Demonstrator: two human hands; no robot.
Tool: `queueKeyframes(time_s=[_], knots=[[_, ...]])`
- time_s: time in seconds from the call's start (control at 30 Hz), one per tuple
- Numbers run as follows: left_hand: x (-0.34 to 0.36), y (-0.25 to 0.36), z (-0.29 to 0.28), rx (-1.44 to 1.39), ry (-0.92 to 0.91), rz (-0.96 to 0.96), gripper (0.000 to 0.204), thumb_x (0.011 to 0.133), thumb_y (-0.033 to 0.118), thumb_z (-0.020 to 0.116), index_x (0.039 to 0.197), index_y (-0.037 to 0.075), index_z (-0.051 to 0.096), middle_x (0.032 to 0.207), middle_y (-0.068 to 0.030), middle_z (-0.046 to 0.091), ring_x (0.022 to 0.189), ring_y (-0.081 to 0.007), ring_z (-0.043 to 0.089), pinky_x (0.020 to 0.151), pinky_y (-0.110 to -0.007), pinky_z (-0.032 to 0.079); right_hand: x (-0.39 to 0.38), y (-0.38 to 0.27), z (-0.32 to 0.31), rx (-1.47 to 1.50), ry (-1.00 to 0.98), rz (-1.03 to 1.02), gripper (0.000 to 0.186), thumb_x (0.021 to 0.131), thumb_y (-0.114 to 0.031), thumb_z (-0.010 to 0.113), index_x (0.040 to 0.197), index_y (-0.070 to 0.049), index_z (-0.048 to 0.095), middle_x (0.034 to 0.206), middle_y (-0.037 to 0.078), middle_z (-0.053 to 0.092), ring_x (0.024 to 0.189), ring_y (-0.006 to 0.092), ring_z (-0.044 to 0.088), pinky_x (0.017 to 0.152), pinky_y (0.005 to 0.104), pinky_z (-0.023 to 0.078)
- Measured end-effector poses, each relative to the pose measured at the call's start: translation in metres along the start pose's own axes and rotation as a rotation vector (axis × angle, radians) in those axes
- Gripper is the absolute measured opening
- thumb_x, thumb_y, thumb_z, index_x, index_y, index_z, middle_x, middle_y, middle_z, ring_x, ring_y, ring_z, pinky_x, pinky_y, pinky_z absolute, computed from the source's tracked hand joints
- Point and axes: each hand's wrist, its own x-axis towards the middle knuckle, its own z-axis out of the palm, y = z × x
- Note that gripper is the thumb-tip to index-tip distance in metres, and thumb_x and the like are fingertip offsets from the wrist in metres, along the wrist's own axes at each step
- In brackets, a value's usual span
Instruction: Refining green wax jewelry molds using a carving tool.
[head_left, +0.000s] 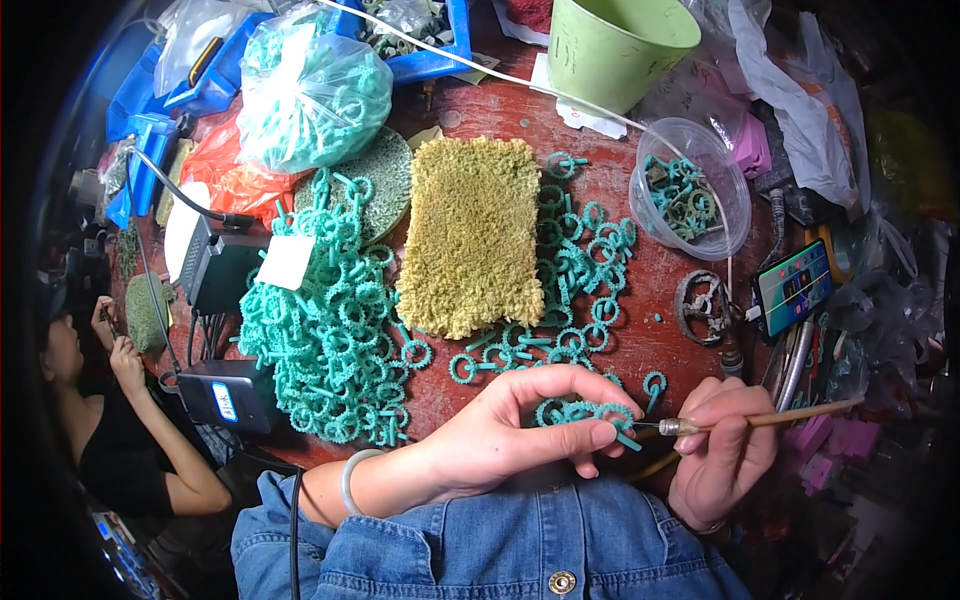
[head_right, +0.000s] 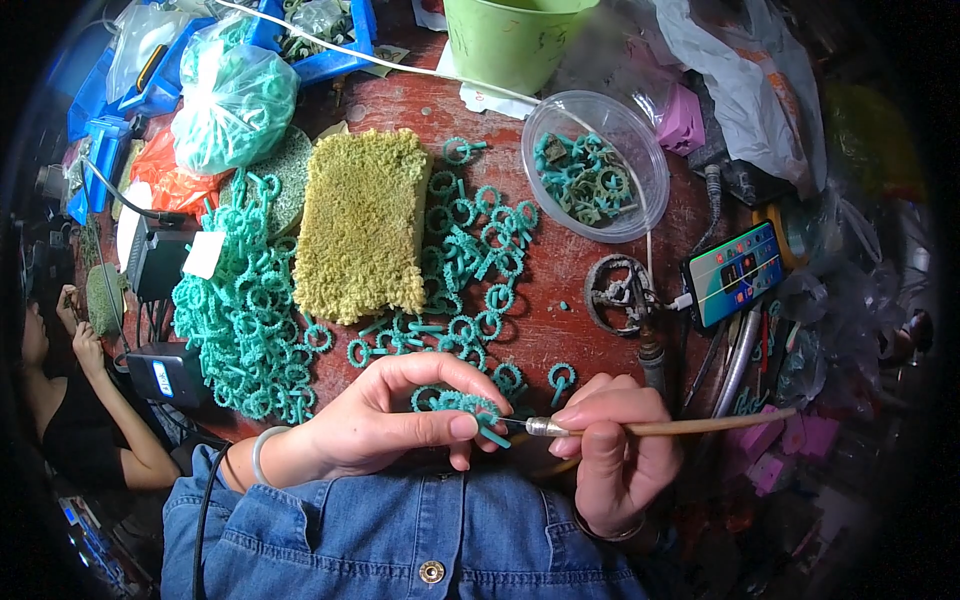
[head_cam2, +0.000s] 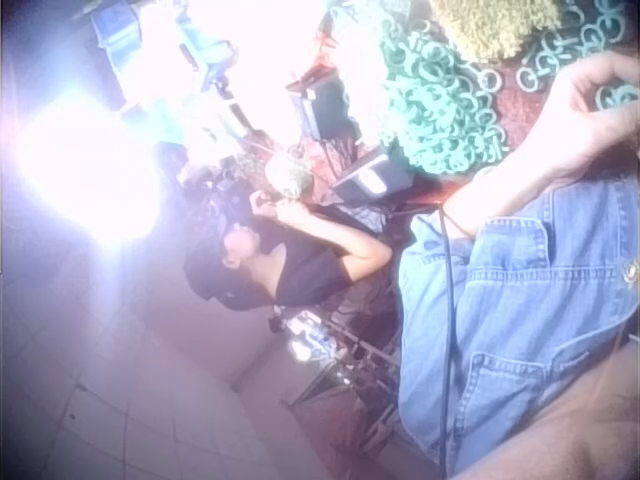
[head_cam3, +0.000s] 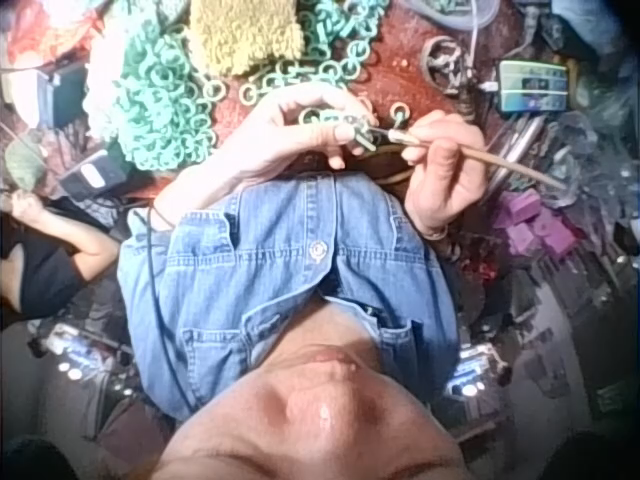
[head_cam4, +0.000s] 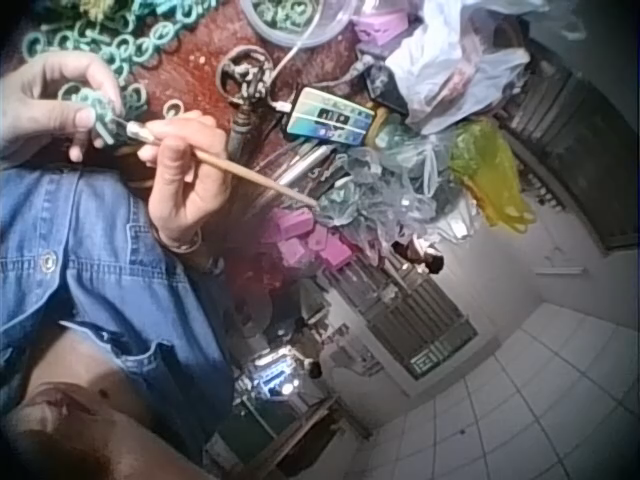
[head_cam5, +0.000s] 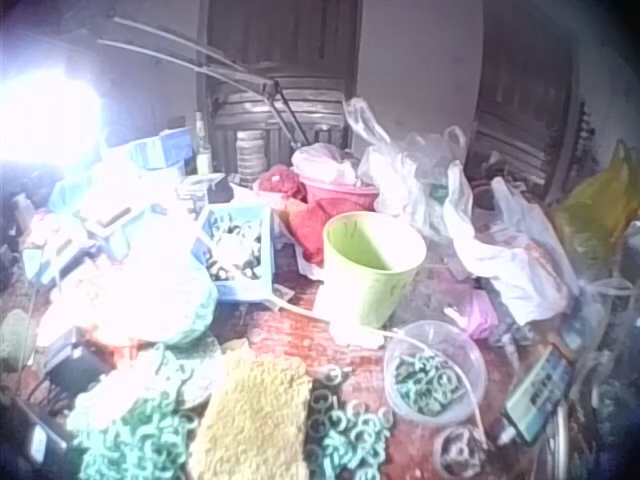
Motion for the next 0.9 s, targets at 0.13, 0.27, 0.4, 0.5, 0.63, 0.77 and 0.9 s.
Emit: queueKeyframes(time_s=[0.13, 0.27, 0.4, 0.5, 0.63, 0.77, 0.9], knots=[[0.000, -0.002, -0.001, 0.009, -0.016, 0.022, 0.022, 0.091, 0.001, 0.058, 0.113, -0.003, 0.058, 0.104, -0.0116, 0.062, 0.094, -0.0171, 0.062, 0.072, -0.027, 0.053, 0.000, -0.006, -0.002, 0.153, -0.014, 0.308, 0.033, 0.097, -0.030, 0.052, 0.084, 0.001, 0.052, 0.060, 0.005, 0.049, 0.046, 0.0085, 0.044, 0.045, 0.0218, 0.036], [0.000, 0.000, 0.000, 0.055, -0.021, 0.052, 0.022, 0.090, 0.001, 0.058, 0.113, -0.002, 0.058, 0.107, -0.0111, 0.061, 0.096, -0.0170, 0.061, 0.073, -0.028, 0.054, 0.002, 0.004, -0.006, 0.314, 0.019, 0.252, 0.037, 0.096, -0.034, 0.051, 0.083, 0.001, 0.051, 0.059, 0.006, 0.049, 0.044, 0.0086, 0.043, 0.042, 0.0220, 0.035], [-0.001, 0.001, 0.001, 0.065, 0.001, 0.064, 0.023, 0.090, 0.000, 0.058, 0.113, -0.001, 0.058, 0.110, -0.0103, 0.059, 0.099, -0.0171, 0.060, 0.075, -0.028, 0.054, -0.003, -0.004, 0.004, 0.065, 0.145, 0.152, 0.035, 0.098, -0.031, 0.048, 0.088, 0.002, 0.052, 0.060, 0.006, 0.053, 0.043, 0.0094, 0.043, 0.043, 0.0224, 0.035], [-0.002, -0.002, -0.002, 0.013, 0.011, 0.074, 0.024, 0.091, 0.001, 0.057, 0.115, 0.000, 0.056, 0.113, -0.0112, 0.058, 0.103, -0.0186, 0.059, 0.078, -0.030, 0.054, -0.007, -0.001, 0.003, -0.069, 0.070, 0.042, 0.025, 0.096, -0.023, 0.054, 0.094, 0.002, 0.053, 0.063, 0.006, 0.057, 0.053, 0.0109, 0.050, 0.051, 0.0209, 0.039], [0.002, 0.001, 0.005, -0.244, 0.013, 0.040, 0.033, 0.098, 0.012, 0.046, 0.129, 0.002, 0.046, 0.129, -0.0177, 0.052, 0.117, -0.0271, 0.054, 0.096, -0.040, 0.046, 0.001, 0.006, -0.002, -0.167, -0.146, -0.192, 0.033, 0.076, -0.003, 0.075, 0.101, -0.001, 0.053, 0.081, 0.009, 0.060, 0.070, 0.0157, 0.057, 0.063, 0.0248, 0.046], [0.002, 0.007, 0.007, -0.305, -0.003, 0.047, 0.047, 0.098, 0.028, 0.046, 0.137, 0.004, 0.038, 0.138, -0.0178, 0.044, 0.125, -0.0272, 0.047, 0.103, -0.042, 0.040, 0.000, 0.008, 0.004, -0.296, -0.216, -0.265, 0.039, 0.072, -0.001, 0.077, 0.102, -0.002, 0.052, 0.084, 0.010, 0.059, 0.076, 0.0190, 0.057, 0.071, 0.0285, 0.048], [0.000, 0.010, 0.009, -0.344, -0.009, 0.031, 0.053, 0.098, 0.036, 0.041, 0.140, 0.004, 0.034, 0.142, -0.0156, 0.041, 0.125, -0.0242, 0.046, 0.104, -0.040, 0.038, 0.008, 0.003, 0.004, -0.450, -0.296, -0.319, 0.041, 0.069, -0.001, 0.078, 0.101, -0.004, 0.053, 0.087, 0.008, 0.063, 0.077, 0.0189, 0.059, 0.072, 0.0316, 0.046]])
